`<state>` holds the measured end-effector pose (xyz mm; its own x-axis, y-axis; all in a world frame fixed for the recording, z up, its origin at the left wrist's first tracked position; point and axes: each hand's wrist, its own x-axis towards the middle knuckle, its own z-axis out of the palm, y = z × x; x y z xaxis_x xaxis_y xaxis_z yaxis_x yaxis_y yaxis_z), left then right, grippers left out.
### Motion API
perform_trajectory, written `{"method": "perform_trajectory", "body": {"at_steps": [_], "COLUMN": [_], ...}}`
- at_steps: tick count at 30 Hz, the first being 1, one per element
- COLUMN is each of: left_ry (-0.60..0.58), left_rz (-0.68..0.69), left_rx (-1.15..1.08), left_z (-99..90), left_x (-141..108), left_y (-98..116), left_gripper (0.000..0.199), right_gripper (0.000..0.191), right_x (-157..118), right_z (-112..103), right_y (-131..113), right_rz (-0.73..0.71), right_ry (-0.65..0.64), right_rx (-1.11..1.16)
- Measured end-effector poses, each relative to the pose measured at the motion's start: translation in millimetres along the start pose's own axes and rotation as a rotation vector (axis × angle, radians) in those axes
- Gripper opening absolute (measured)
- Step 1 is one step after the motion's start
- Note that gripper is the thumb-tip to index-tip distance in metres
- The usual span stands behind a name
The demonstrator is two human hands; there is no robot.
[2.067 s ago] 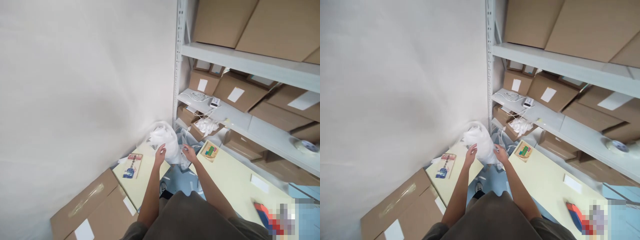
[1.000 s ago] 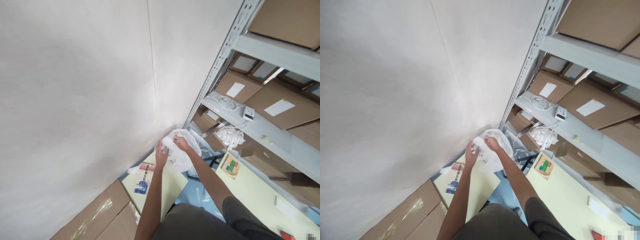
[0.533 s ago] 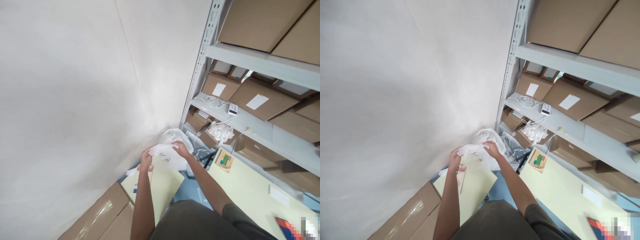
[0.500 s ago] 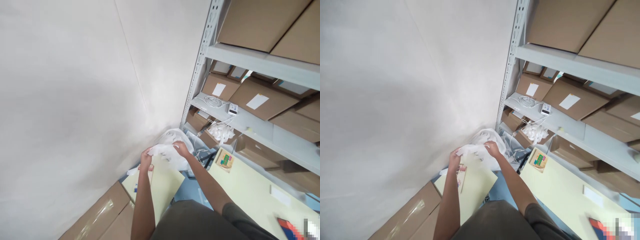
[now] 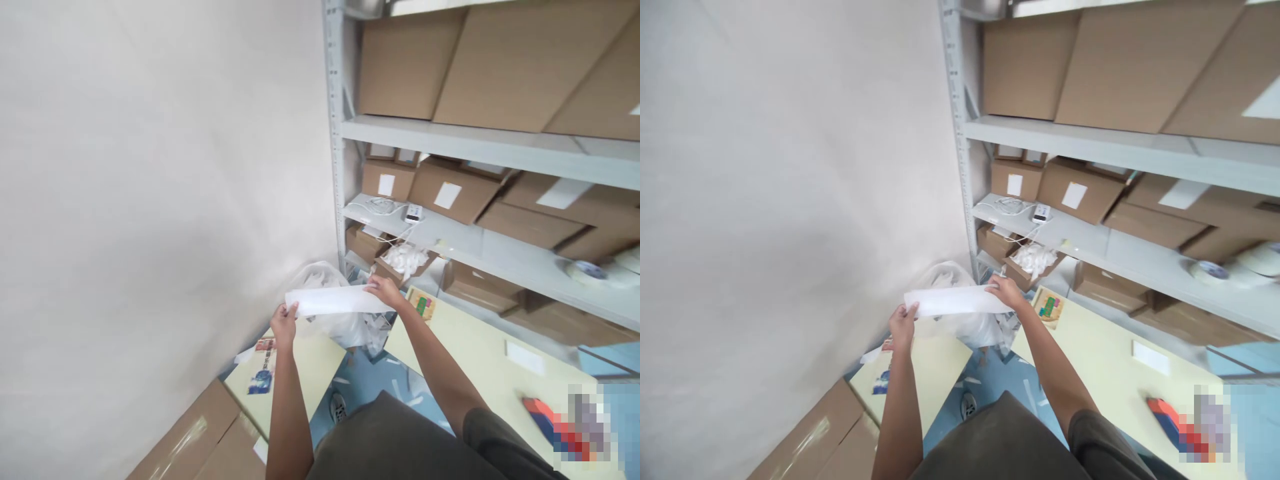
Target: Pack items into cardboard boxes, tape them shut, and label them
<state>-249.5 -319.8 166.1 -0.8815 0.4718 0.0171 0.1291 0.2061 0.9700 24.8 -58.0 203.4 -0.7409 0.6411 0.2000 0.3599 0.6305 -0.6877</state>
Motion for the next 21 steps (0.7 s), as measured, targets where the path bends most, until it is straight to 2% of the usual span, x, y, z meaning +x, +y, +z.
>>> {"method": "perform_trajectory", "body": {"at_steps": [4,8,12,16,18,21], "left_ry": [-0.175,-0.404,-0.638,-0.843,-0.907,-0.918], "left_rz": [0.151,0.33,0.298,0.198,0.171,0.199], "left_rx": [0.166,0.207,0.233,0.273,0.3,0.298], "left_z": [75.9,166.2,258.3,340.9,376.8,420.4], "left_x": [-36.9,-81.9,-134.2,-187.4,-211.5,-240.7], "left_y": [24.9,46.1,51.7,50.3,52.1,57.4], "left_gripper": [0.049,0.043,0.032,0.035,0.033,0.023], "right_gripper": [0.016,0.021,0.026,0.016,0.014,0.014], "right_x": [-81.8,-176.2,-270.7,-358.4,-395.7,-437.0], "right_z": [-78.1,-141.6,-192.0,-233.4,-250.8,-270.5], "right_y": [48.0,100.1,150.6,195.0,211.6,228.4], "right_rz": [0.127,0.287,0.455,0.583,0.638,0.689], "right_ry": [0.074,0.183,0.224,0.206,0.207,0.282], "right_rx": [0.003,-0.009,-0.02,0.028,0.042,-0.061]}}
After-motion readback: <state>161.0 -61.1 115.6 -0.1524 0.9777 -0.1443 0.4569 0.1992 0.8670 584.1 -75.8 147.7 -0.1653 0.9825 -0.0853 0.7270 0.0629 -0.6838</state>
